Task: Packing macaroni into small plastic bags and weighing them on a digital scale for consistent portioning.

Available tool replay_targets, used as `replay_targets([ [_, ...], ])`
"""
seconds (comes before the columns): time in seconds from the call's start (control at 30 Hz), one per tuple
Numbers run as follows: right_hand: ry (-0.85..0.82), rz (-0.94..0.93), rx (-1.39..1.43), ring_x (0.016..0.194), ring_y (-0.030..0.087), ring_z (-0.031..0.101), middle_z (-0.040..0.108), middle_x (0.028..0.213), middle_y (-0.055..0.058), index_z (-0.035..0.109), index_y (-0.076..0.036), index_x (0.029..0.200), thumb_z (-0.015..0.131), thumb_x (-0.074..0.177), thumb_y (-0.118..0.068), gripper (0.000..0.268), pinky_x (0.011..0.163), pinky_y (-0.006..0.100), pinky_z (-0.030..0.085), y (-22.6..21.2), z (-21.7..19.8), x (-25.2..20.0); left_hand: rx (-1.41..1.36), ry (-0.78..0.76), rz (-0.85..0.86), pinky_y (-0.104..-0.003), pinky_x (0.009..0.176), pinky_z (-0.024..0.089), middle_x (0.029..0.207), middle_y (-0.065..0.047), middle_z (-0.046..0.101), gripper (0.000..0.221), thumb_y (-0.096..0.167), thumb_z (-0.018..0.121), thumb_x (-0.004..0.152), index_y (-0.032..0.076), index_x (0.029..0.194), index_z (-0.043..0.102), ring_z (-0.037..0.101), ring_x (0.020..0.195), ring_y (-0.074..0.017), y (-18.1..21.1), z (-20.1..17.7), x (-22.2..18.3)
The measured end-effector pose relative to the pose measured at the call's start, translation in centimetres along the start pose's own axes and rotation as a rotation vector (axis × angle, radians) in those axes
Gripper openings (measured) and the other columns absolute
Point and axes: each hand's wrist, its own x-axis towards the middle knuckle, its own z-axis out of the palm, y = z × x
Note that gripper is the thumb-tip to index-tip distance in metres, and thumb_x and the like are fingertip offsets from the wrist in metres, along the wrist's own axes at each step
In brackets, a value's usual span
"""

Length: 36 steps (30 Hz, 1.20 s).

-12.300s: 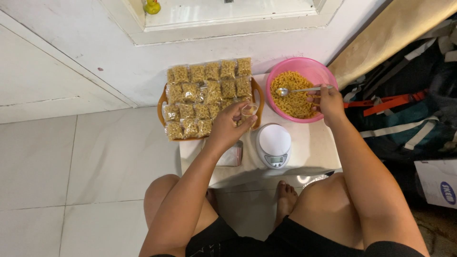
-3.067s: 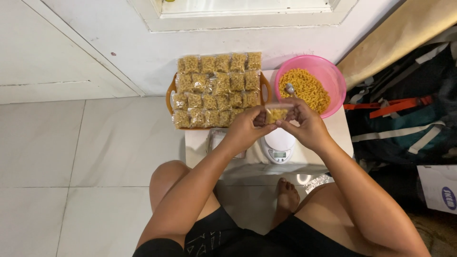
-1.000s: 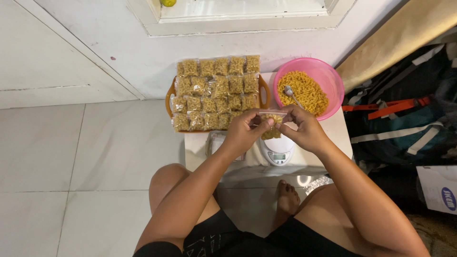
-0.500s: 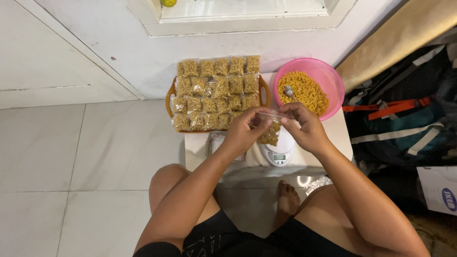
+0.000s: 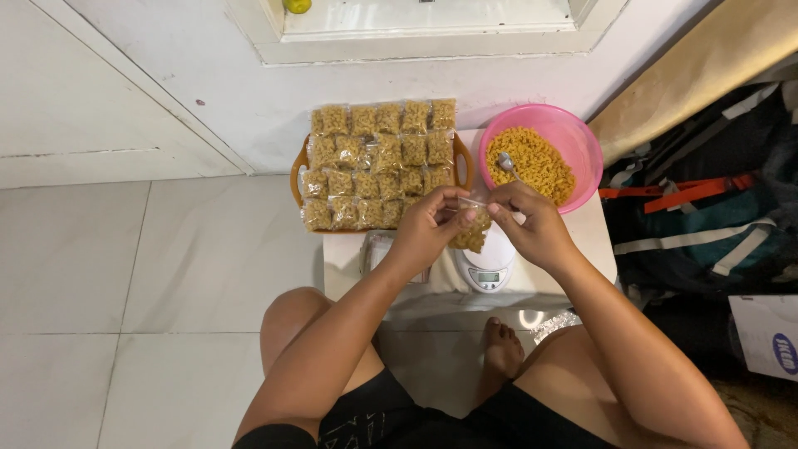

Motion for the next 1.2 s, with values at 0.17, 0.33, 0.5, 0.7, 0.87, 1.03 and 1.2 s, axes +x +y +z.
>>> replay_targets([
  [0.17,0.026,-0.043,-0.001,0.085,0.032,0.071,0.073,0.095,0.016,0.076,-0.002,0.097,0.068,0.100,-0.010,0.012,0.076,0.040,0.054,0.0,0.1,0.0,-0.032,0.004,0.018,-0.033,0.072,0.062,0.106,-0.013,0.073,0.028,0.032,0.072,0.100,0.009,0.116,0.069,0.071,0.087,-0.0167,-0.9,-0.1,0.0],
  [0.33,0.026,-0.034,-0.028,0.085,0.034,0.071,0.073,0.093,0.015,0.075,-0.002,0.092,0.067,0.102,-0.012,0.015,0.076,0.041,0.054,0.3,0.1,-0.1,-0.125,0.026,-0.024,-0.027,0.067,0.060,0.098,-0.004,0.071,0.025,0.030,0.065,0.105,0.006,0.112,0.071,0.067,0.078,-0.0073,-3.0,-0.4,0.7],
  [0.5,-0.023,0.055,0.040,0.082,0.033,0.069,0.072,0.090,0.019,0.073,0.003,0.090,0.066,0.101,-0.009,0.018,0.077,0.044,0.053,-1.6,0.3,0.0,-0.043,0.063,-0.039,-0.027,0.052,0.057,0.079,-0.007,0.070,0.024,0.025,0.060,0.108,0.005,0.102,0.073,0.069,0.063,-0.0114,-3.8,-1.1,1.2],
  [0.7,0.008,0.105,0.025,0.083,0.034,0.070,0.071,0.087,0.018,0.074,0.001,0.088,0.060,0.106,-0.010,0.025,0.076,0.043,0.053,0.8,0.4,-0.1,-0.067,0.059,-0.041,-0.034,0.065,0.060,0.092,-0.015,0.074,0.021,0.019,0.070,0.101,0.004,0.116,0.071,0.067,0.081,-0.0143,-0.5,-0.3,0.4],
  [0.87,-0.036,0.184,0.157,0.090,0.031,0.068,0.065,0.108,0.020,0.057,-0.001,0.117,0.057,0.104,-0.007,0.015,0.078,0.041,0.056,0.0,0.2,-0.1,-0.183,0.086,-0.106,-0.036,0.069,0.065,0.096,-0.011,0.073,0.022,0.020,0.066,0.102,0.004,0.117,0.070,0.072,0.086,-0.0175,-3.4,-0.3,1.3],
  [1.03,-0.140,0.267,0.404,0.091,0.023,0.069,0.055,0.130,0.016,0.048,0.001,0.146,0.069,0.090,0.004,0.061,0.072,0.033,0.062,-0.1,1.2,-0.6,-0.069,0.148,-0.083,-0.041,0.065,0.065,0.098,-0.015,0.075,0.025,0.026,0.066,0.104,0.007,0.118,0.073,0.074,0.088,-0.0232,-4.0,-1.1,1.6],
  [1.2,-0.093,0.280,0.381,0.090,0.027,0.070,0.058,0.125,0.022,0.055,0.006,0.139,0.068,0.092,0.004,0.049,0.072,0.035,0.063,-1.6,0.9,0.2,-0.081,0.011,-0.029,-0.049,0.099,0.055,0.137,-0.039,0.052,0.076,0.025,0.077,0.093,0.012,0.158,0.038,0.063,0.121,-0.0442,2.1,-0.7,-0.4],
])
